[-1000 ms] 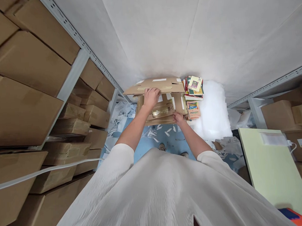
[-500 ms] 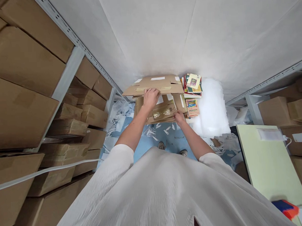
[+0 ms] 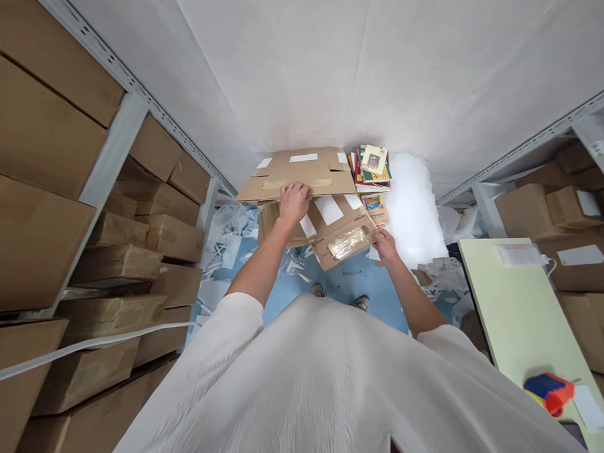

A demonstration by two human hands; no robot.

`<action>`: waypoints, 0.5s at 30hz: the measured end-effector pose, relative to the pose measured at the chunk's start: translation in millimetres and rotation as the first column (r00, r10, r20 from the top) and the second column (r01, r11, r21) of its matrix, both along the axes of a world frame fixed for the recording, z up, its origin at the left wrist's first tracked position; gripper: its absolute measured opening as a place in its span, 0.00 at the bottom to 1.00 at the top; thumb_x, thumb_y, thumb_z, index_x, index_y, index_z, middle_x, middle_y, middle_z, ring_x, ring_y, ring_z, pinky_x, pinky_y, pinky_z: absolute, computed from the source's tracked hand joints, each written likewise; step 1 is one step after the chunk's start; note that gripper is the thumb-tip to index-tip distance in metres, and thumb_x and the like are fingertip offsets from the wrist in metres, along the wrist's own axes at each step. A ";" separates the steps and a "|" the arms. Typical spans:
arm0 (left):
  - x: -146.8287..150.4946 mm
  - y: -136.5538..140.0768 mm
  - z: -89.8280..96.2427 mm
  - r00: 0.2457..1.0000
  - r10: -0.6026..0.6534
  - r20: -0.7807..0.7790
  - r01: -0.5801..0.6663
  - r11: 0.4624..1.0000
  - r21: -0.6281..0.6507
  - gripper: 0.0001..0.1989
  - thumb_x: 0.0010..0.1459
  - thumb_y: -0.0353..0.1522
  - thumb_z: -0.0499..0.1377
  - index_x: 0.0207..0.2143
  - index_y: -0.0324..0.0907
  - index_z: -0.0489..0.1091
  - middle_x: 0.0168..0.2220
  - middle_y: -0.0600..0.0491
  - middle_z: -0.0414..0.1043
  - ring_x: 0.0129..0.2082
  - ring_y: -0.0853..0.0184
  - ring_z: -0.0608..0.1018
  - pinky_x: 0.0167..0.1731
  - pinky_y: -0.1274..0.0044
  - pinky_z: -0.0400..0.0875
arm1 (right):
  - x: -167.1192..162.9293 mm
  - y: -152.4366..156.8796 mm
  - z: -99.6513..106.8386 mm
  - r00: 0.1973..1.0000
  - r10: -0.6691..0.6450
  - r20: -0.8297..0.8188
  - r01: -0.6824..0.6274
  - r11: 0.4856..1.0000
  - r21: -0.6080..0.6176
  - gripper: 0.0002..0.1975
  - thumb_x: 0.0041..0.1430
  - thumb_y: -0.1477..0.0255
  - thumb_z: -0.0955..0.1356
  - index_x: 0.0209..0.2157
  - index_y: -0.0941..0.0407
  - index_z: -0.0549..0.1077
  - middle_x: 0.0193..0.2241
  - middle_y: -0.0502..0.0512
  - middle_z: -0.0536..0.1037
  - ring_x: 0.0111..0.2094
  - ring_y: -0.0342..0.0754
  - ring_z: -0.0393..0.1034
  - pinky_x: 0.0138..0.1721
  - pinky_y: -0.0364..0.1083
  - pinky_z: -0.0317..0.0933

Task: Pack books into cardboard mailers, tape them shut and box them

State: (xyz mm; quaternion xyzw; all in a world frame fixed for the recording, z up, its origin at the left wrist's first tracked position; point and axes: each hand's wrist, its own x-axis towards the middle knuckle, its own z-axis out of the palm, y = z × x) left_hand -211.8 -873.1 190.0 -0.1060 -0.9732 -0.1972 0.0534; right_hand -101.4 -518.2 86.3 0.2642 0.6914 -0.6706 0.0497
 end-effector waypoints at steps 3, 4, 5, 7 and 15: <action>5.1 3.1 -1.4 0.999 0.007 0.035 -0.006 1.000 -0.009 0.15 0.72 0.29 0.60 0.55 0.47 0.83 0.61 0.37 0.81 0.64 0.42 0.76 0.64 0.52 0.64 | 6.5 15.5 0.9 0.988 -0.144 0.046 0.150 0.977 -0.149 0.21 0.42 0.58 0.80 0.33 0.50 0.72 0.27 0.45 0.76 0.27 0.43 0.67 0.27 0.42 0.57; 6.6 4.2 -1.7 0.999 0.007 0.047 -0.006 1.000 -0.015 0.15 0.72 0.29 0.59 0.56 0.47 0.82 0.61 0.37 0.80 0.65 0.41 0.75 0.64 0.52 0.64 | 7.6 16.0 0.5 0.986 -0.154 0.066 0.164 0.970 -0.178 0.21 0.41 0.59 0.81 0.32 0.50 0.71 0.25 0.44 0.75 0.26 0.42 0.65 0.26 0.42 0.56; 7.9 5.1 -1.9 0.998 0.006 0.057 -0.005 1.000 -0.019 0.16 0.72 0.29 0.59 0.56 0.47 0.82 0.61 0.37 0.80 0.65 0.41 0.75 0.64 0.52 0.63 | 8.4 15.2 0.0 0.985 -0.156 0.078 0.169 0.965 -0.200 0.22 0.40 0.60 0.82 0.31 0.50 0.70 0.24 0.43 0.74 0.25 0.42 0.64 0.25 0.42 0.56; 9.9 6.5 -2.4 0.997 0.006 0.075 -0.004 1.000 -0.021 0.16 0.72 0.30 0.59 0.56 0.47 0.82 0.62 0.36 0.80 0.66 0.41 0.75 0.64 0.51 0.63 | 9.4 13.0 -0.8 0.984 -0.162 0.074 0.175 0.956 -0.237 0.22 0.41 0.61 0.82 0.30 0.50 0.70 0.23 0.43 0.73 0.24 0.41 0.64 0.25 0.42 0.57; 8.3 6.9 -4.8 0.998 0.020 0.063 -0.022 0.999 0.032 0.18 0.72 0.29 0.59 0.58 0.47 0.82 0.63 0.36 0.79 0.67 0.40 0.73 0.65 0.51 0.62 | 4.7 58.7 18.7 0.920 -0.377 -0.109 0.333 0.898 -0.288 0.19 0.46 0.66 0.81 0.34 0.50 0.71 0.33 0.44 0.80 0.34 0.44 0.75 0.35 0.42 0.71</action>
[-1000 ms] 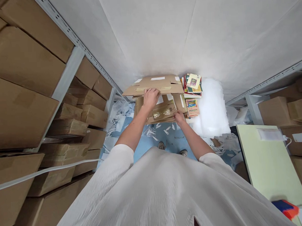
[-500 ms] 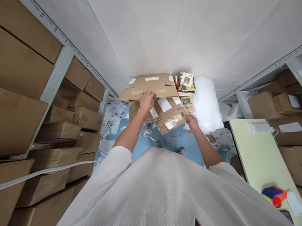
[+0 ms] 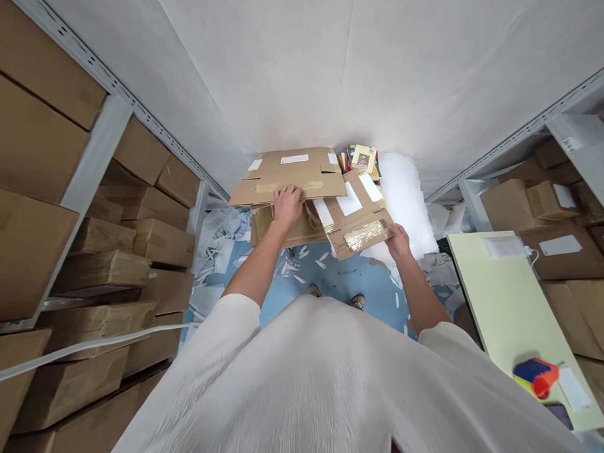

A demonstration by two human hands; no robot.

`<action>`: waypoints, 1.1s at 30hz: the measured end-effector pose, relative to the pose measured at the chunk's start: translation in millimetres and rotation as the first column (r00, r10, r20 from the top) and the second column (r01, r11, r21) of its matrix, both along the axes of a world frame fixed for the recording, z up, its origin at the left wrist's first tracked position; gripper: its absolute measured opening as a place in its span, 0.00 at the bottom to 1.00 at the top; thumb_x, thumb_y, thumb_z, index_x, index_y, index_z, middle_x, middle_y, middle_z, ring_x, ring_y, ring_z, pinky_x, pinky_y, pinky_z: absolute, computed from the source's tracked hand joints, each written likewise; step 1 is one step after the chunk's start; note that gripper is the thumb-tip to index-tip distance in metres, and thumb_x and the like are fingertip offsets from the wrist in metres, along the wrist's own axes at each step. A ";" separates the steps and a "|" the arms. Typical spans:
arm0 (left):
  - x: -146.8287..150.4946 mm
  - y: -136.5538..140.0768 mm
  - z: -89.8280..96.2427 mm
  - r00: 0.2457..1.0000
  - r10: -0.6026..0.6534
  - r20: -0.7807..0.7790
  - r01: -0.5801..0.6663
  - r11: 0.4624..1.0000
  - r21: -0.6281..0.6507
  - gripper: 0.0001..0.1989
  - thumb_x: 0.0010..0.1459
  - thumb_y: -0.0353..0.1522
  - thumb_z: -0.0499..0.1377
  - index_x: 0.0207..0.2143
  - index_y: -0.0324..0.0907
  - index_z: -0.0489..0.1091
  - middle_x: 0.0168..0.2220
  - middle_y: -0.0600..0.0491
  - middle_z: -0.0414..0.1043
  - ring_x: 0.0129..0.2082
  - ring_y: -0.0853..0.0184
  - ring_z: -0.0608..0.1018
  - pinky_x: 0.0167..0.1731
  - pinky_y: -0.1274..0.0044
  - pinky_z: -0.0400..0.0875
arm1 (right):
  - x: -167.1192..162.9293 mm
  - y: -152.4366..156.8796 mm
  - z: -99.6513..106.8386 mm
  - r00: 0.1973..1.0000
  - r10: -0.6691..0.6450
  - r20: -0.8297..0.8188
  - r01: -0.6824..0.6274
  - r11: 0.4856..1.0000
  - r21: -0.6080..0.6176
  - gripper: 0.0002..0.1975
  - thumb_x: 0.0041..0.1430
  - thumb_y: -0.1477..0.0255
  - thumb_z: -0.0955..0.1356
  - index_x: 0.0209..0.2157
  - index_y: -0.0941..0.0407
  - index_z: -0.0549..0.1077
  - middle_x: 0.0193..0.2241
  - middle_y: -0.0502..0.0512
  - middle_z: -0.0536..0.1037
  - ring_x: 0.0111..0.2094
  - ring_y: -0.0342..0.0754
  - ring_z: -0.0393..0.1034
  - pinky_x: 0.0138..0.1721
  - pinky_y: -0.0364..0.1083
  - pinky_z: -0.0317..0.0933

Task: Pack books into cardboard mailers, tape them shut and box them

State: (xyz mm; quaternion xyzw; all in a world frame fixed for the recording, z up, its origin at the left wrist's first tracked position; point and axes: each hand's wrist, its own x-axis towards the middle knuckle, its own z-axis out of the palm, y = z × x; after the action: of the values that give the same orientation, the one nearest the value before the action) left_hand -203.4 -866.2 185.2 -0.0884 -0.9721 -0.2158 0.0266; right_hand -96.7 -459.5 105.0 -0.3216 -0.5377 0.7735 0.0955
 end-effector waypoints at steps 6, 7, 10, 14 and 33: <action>-1.6 0.6 -3.1 1.000 -0.003 -0.001 0.003 1.000 0.012 0.18 0.72 0.29 0.59 0.58 0.47 0.82 0.62 0.37 0.78 0.66 0.41 0.73 0.66 0.52 0.61 | -0.4 46.3 16.7 0.998 -0.039 -0.048 0.041 0.998 0.055 0.19 0.50 0.65 0.81 0.34 0.50 0.69 0.33 0.45 0.80 0.34 0.47 0.75 0.34 0.44 0.71; -0.4 0.7 -4.8 1.000 -0.008 0.005 0.008 1.000 0.004 0.18 0.71 0.29 0.59 0.59 0.47 0.82 0.62 0.37 0.78 0.66 0.41 0.73 0.66 0.52 0.61 | 0.8 52.0 18.5 0.998 -0.040 -0.055 0.043 0.997 0.061 0.19 0.51 0.64 0.81 0.34 0.49 0.69 0.34 0.46 0.80 0.34 0.47 0.75 0.34 0.45 0.71; 6.4 2.9 -13.9 0.999 -0.034 0.040 0.036 0.998 -0.044 0.21 0.70 0.28 0.59 0.61 0.47 0.81 0.62 0.36 0.78 0.66 0.41 0.73 0.67 0.51 0.62 | 5.5 66.2 24.6 0.996 -0.041 -0.081 0.047 0.996 0.073 0.20 0.53 0.63 0.81 0.35 0.49 0.69 0.35 0.47 0.81 0.34 0.48 0.76 0.34 0.46 0.72; 15.9 17.8 -30.6 0.984 -0.077 0.159 0.099 0.986 -0.132 0.31 0.63 0.26 0.62 0.69 0.44 0.77 0.67 0.33 0.75 0.68 0.39 0.72 0.66 0.50 0.63 | 12.6 80.0 36.5 0.991 -0.027 -0.134 0.042 0.993 0.107 0.21 0.54 0.63 0.82 0.34 0.49 0.67 0.35 0.47 0.81 0.35 0.48 0.77 0.34 0.45 0.72; -22.5 307.4 -28.8 0.886 -0.454 0.091 0.410 0.860 0.305 0.33 0.76 0.39 0.57 0.79 0.45 0.65 0.74 0.36 0.73 0.75 0.42 0.73 0.75 0.49 0.67 | 144.8 211.4 81.3 0.997 -0.006 -0.077 0.038 0.904 0.427 0.26 0.48 0.53 0.84 0.43 0.47 0.78 0.33 0.44 0.82 0.35 0.49 0.75 0.39 0.47 0.71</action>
State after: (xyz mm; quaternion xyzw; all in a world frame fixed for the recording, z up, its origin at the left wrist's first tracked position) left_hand -225.9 -558.8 156.4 -0.2825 -0.8863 -0.3563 -0.0884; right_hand 48.2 -248.1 186.3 -0.2701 -0.6866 0.6470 0.1922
